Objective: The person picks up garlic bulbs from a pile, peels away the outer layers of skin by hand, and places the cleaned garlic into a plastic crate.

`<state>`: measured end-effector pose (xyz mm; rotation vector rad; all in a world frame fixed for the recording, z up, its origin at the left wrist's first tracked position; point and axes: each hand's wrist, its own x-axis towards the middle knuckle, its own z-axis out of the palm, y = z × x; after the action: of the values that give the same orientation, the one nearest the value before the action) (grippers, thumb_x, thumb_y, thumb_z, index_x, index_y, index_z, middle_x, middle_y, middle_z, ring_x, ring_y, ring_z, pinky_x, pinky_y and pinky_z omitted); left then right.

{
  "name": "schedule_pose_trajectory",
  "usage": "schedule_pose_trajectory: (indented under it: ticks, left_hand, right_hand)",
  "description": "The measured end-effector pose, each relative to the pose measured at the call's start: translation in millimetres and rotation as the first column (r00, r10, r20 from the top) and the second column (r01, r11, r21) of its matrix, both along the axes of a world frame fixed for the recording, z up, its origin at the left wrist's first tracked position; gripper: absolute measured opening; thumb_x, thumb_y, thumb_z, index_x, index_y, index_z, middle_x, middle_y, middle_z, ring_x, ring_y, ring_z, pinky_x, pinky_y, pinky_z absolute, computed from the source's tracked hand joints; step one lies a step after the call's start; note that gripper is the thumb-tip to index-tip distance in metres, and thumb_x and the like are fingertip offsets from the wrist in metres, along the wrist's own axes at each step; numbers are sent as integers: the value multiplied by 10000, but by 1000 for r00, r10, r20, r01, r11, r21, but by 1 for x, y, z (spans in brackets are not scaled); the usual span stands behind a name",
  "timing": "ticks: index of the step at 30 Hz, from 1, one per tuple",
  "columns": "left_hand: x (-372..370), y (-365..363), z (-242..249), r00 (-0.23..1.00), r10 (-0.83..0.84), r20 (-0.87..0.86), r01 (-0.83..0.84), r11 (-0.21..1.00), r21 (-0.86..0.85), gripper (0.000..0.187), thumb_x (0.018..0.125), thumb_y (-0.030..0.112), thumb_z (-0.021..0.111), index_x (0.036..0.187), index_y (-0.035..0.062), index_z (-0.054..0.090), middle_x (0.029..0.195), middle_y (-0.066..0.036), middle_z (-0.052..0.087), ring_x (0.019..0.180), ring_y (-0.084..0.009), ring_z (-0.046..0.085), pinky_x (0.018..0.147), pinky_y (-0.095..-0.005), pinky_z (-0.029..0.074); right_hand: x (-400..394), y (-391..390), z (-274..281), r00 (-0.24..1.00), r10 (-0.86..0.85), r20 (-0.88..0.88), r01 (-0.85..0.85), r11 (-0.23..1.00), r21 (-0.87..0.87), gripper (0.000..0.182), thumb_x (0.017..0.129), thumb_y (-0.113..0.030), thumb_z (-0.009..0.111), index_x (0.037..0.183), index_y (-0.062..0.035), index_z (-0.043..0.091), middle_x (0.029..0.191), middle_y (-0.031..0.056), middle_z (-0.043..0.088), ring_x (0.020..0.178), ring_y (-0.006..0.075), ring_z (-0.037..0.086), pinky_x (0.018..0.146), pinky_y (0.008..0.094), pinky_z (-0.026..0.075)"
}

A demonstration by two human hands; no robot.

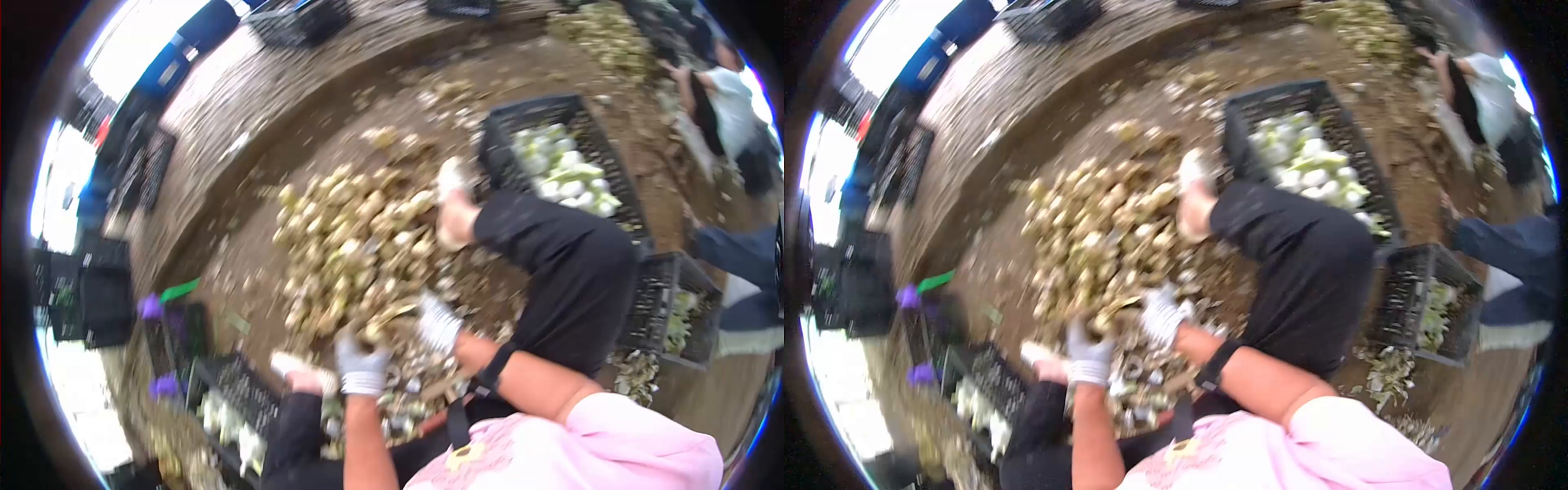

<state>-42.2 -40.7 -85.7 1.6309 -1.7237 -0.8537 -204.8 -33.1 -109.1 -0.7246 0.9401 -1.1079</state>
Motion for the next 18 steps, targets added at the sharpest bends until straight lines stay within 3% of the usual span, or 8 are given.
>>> schedule_pose_trajectory:
  ticks: [1, 5, 11, 13, 15, 16, 17, 18]
  left_hand:
    - [-9, 9, 22, 974, -24, 223, 66, 981, -183, 372, 665, 87, 710, 1007, 55, 566, 905, -89, 533, 841, -193, 534, 725, -286, 443]
    - [-5, 38, 47, 994, -40, -97, 26, 989, -146, 594, 628, 140, 775, 1143, 46, 493, 1034, -113, 513, 927, -249, 536, 825, -345, 442]
    - [-18, 56, 65, 995, -6, 101, 36, 953, -299, 598, 573, 71, 749, 1113, 23, 499, 1028, -166, 546, 927, -322, 547, 816, -380, 446]
    - [-29, 55, 86, 985, -8, 172, 66, 941, -332, 533, 566, 29, 681, 1070, 14, 509, 981, -198, 552, 893, -379, 540, 778, -412, 453]
    - [-28, 51, 70, 963, 31, 266, 88, 902, -423, 484, 601, 149, 681, 1041, 10, 537, 974, -203, 569, 882, -377, 556, 759, -422, 472]
    - [-30, 49, 70, 960, 37, 277, 87, 901, -424, 457, 609, 162, 674, 1021, 4, 555, 961, -211, 575, 872, -379, 563, 756, -422, 478]
    - [-32, 49, 70, 960, 40, 278, 82, 907, -413, 457, 600, 158, 672, 1012, -6, 563, 955, -216, 576, 862, -382, 564, 755, -424, 475]
    - [-29, 51, 66, 953, 53, 299, 83, 901, -426, 463, 581, 150, 678, 1001, -10, 567, 960, -218, 572, 854, -384, 562, 751, -424, 471]
  right_hand:
    - [3, 2, 10, 998, -57, 14, 58, 997, -50, 284, 776, -183, 649, 998, -10, 611, 885, 46, 627, 748, 110, 544, 654, 262, 469]
    - [-1, 5, 39, 995, 94, 15, -95, 989, 110, 246, 792, -180, 637, 970, -10, 617, 824, 24, 606, 723, 71, 513, 615, 228, 439]
    - [-2, 11, 52, 978, 202, -51, -203, 979, -4, 535, 741, -315, 712, 1113, 14, 513, 950, 91, 600, 831, 159, 572, 715, 304, 491]
    - [-2, 14, 8, 855, 10, 519, -241, 893, 380, 411, 820, -240, 629, 1130, 1, 508, 1020, 105, 601, 896, 192, 587, 719, 355, 517]
    - [-3, 11, 15, 971, 237, 39, -239, 969, 69, 282, 918, -163, 425, 1145, -23, 518, 1130, 116, 567, 984, 220, 573, 770, 391, 512]
    - [-3, 10, -9, 975, 173, -138, -201, 954, -224, 310, 894, -179, 480, 1167, -37, 516, 1160, 126, 544, 1033, 207, 536, 825, 368, 481]
    - [-4, 8, -7, 849, 108, -517, -229, 957, -176, 358, 863, -181, 539, 1193, -48, 504, 1177, 124, 531, 1054, 205, 507, 844, 353, 452]
    - [-6, 9, 1, 897, 202, -394, -239, 970, -47, 360, 845, -207, 569, 1163, -46, 523, 1091, 113, 565, 977, 195, 528, 798, 357, 461]
